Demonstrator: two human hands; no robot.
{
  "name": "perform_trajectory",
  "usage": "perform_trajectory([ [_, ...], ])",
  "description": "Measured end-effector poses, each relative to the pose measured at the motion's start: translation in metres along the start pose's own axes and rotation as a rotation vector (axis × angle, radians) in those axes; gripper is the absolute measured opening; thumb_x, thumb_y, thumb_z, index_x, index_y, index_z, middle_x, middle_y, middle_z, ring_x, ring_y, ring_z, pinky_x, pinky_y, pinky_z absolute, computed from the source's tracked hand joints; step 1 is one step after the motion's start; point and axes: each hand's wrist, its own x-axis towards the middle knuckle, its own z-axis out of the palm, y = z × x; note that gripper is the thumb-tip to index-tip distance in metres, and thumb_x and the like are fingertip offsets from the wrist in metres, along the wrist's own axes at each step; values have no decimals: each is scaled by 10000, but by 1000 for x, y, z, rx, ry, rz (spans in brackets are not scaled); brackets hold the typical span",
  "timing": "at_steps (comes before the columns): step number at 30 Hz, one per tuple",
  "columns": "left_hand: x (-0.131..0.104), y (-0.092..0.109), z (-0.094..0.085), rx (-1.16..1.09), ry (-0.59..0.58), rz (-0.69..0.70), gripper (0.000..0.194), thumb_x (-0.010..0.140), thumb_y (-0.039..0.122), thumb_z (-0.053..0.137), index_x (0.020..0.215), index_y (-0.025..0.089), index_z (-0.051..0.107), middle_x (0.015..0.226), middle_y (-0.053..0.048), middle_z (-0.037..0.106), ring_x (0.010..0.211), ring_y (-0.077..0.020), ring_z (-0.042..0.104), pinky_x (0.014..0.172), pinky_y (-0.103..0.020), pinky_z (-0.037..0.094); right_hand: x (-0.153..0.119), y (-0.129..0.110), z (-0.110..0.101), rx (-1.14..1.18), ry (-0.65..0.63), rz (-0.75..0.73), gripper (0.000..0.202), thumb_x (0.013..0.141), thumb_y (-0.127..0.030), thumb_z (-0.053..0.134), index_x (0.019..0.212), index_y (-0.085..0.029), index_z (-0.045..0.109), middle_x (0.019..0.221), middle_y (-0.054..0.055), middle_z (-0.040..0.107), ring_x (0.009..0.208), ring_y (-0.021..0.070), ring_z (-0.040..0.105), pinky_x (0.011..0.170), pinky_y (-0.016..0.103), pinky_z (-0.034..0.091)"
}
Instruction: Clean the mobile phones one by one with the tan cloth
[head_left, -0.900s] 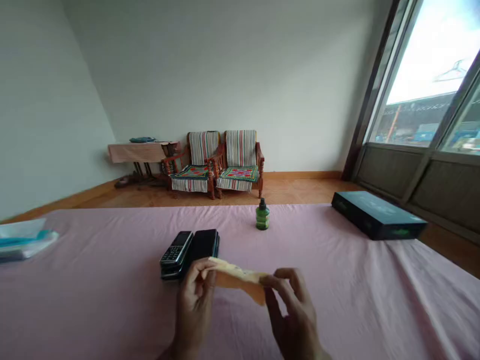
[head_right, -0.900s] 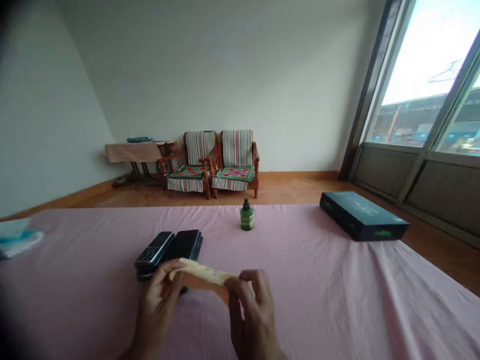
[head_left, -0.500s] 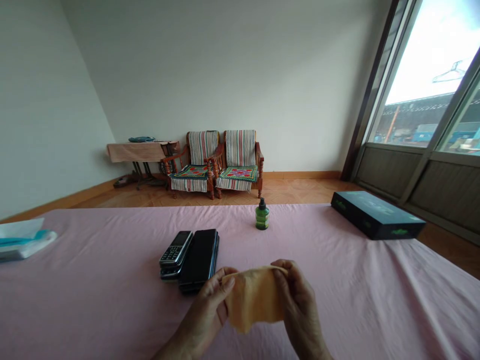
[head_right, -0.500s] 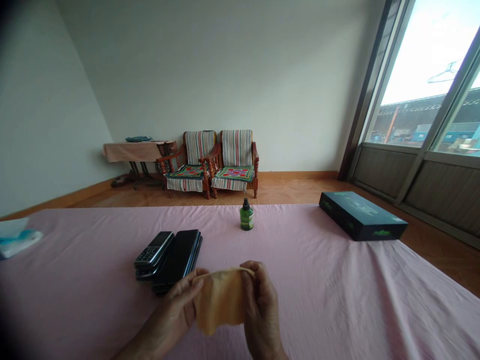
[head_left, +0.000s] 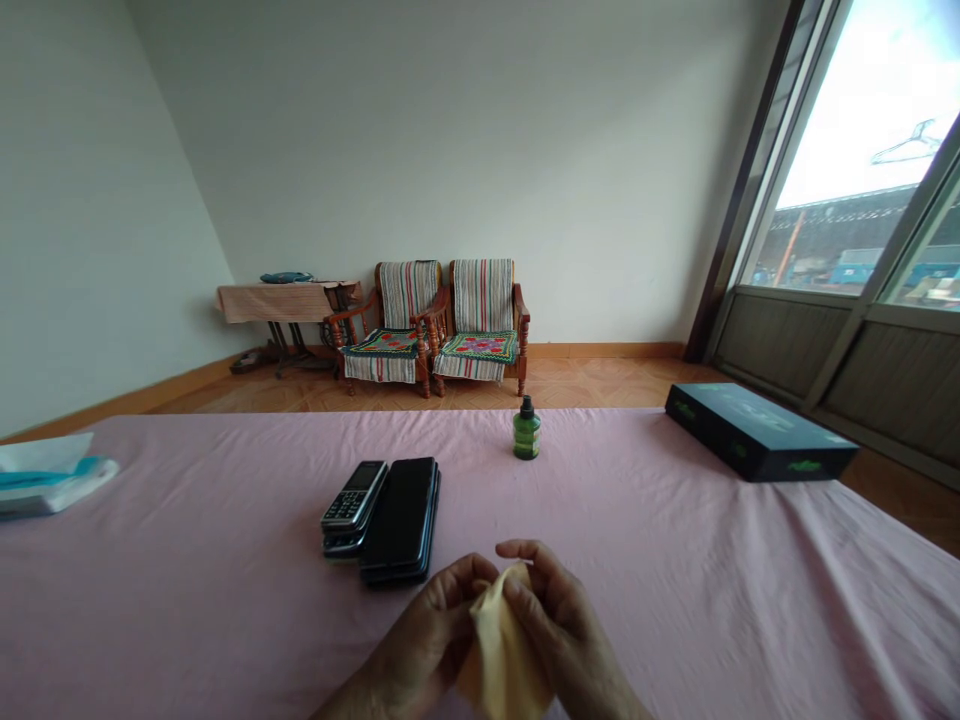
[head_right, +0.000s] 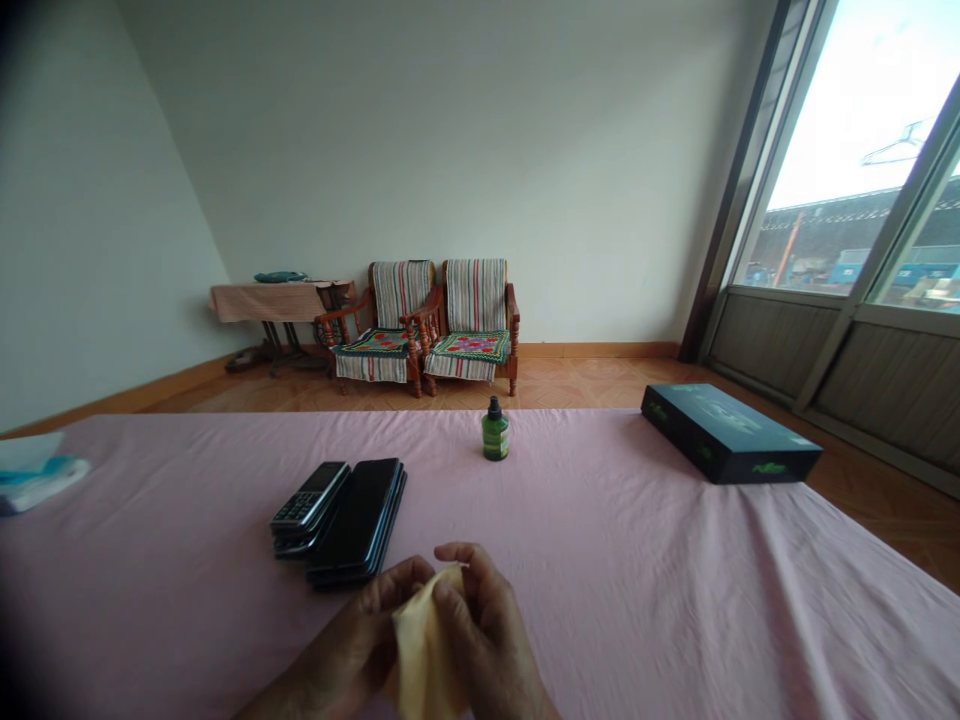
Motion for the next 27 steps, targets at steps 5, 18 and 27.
perform_trajectory([
  [5,1,-5,2,23,42,11,280,611,260,871,735,154,644,698,-6,652,598,-118,576,601,-212,377,1,2,-1,-48,-30,24,507,800,-514,651,1167,-199,497,688,-20,597,608,123,568,564,229,406],
  [18,-2,1,3,58,-126,11,280,687,297,842,889,169,696,778,-54,701,691,-169,658,713,-273,442,3,6,-4,18,-122,228,734,709,-568,716,1246,-140,455,689,34,665,600,168,632,570,261,430],
  [27,2,-3,-6,144,214,179,335,688,351,827,744,166,554,700,16,627,641,-118,562,630,-212,410,4,-7,-9,-450,184,-187,331,840,-455,591,1008,-172,621,904,81,670,827,211,629,709,302,485],
])
